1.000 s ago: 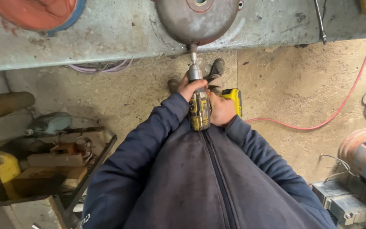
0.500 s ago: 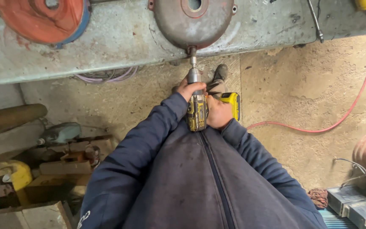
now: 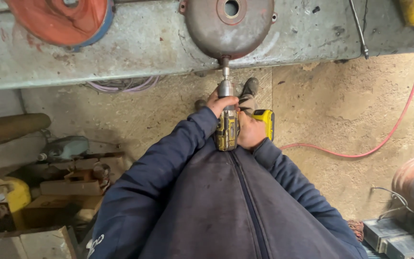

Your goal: Unscrew several bolts from a metal motor or pump casing using a cordless power driver to disassemble the unit.

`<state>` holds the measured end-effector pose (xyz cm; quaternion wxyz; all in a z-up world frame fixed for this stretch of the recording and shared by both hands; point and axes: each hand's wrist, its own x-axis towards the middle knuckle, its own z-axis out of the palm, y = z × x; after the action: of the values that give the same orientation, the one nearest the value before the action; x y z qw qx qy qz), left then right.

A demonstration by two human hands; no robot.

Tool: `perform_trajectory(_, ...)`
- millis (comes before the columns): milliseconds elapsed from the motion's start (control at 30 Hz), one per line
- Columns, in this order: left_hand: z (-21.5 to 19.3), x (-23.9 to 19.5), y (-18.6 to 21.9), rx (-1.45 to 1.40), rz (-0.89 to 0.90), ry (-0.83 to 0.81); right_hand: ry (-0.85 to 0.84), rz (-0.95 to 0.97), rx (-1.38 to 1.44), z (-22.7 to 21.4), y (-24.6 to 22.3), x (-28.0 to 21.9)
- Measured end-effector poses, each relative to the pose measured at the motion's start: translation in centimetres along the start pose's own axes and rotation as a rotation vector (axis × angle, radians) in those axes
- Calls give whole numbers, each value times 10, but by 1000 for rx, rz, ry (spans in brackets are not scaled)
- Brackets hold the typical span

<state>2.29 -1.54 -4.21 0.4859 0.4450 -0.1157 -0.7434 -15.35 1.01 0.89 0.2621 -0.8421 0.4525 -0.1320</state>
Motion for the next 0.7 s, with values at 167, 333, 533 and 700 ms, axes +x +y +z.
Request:
perform_trajectory(167,-4,-1,-1,-15,-20,27,-69,34,-57,-11,-7,7)
perform_trajectory(333,12,-15,12,-51,-37,34,-71,4,-42,-44,-24,12)
perform_trajectory(533,31,-28,27,-164,-102,114,-194,62,5,-87,-39,22)
perform_trajectory(700,34,-32,12,-473,-204,-1,-372,162,75,-115,-43,36)
